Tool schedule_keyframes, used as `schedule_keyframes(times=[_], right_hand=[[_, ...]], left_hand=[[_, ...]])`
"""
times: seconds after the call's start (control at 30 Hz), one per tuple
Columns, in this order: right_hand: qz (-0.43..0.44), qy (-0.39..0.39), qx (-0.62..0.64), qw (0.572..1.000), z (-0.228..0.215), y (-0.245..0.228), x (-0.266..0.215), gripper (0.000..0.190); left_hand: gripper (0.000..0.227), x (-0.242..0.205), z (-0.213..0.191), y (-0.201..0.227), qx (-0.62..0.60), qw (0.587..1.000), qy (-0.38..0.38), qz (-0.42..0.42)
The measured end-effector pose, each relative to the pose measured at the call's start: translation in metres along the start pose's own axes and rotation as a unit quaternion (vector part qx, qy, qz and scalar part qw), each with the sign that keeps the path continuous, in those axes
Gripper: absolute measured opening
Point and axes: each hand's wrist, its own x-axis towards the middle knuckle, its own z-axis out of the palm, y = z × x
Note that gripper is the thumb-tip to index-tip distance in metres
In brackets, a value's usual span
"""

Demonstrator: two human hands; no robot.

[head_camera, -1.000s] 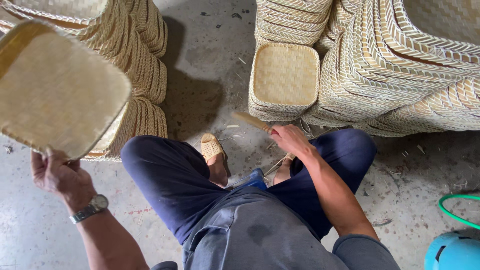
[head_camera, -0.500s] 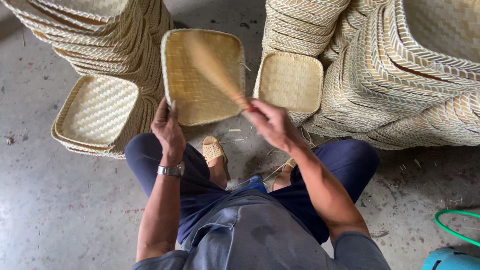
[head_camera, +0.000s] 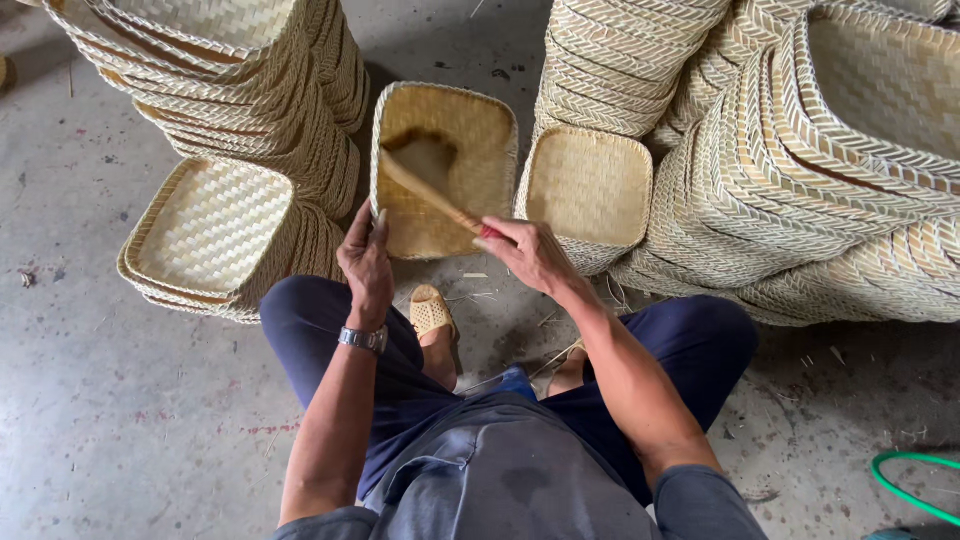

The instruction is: The person picks up square woven bamboo trays one at a time and brushes off loose material with a small broom.

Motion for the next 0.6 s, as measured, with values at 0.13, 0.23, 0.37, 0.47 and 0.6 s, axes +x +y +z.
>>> schedule_keyframes(times=[0.13,0.23,0.37,0.47,0.6], right_hand=[[0.384,0.002,0.08,0.92,-0.015,-0.02,0.049,0.051],[0.409,0.014,0.069,0.91,-0.019,-0.029,0.062,0.047],[0.417,-0.299,0.099,0.853,-0.031,-0.022,0.037,0.035],[0.273,-0.109,-0.138,0.946,-0.068,0.013,0.024,0.03],[0.336,-0.171,-0.255,0.89,-0.067,0.025,0.02,0.032]], left_hand=[[0.043,-0.009,0.003,-0.002,-0.038,0.999,-0.027,-0.007],[0.044,0.004,0.015,0.001,-0.068,0.997,-0.026,-0.001],[0.044,0.016,0.004,0.014,-0.055,0.998,-0.014,0.041],[0.044,0.017,-0.01,0.019,-0.017,0.998,-0.051,0.035],[0.044,0.018,-0.004,0.012,-0.033,0.997,-0.048,0.06]])
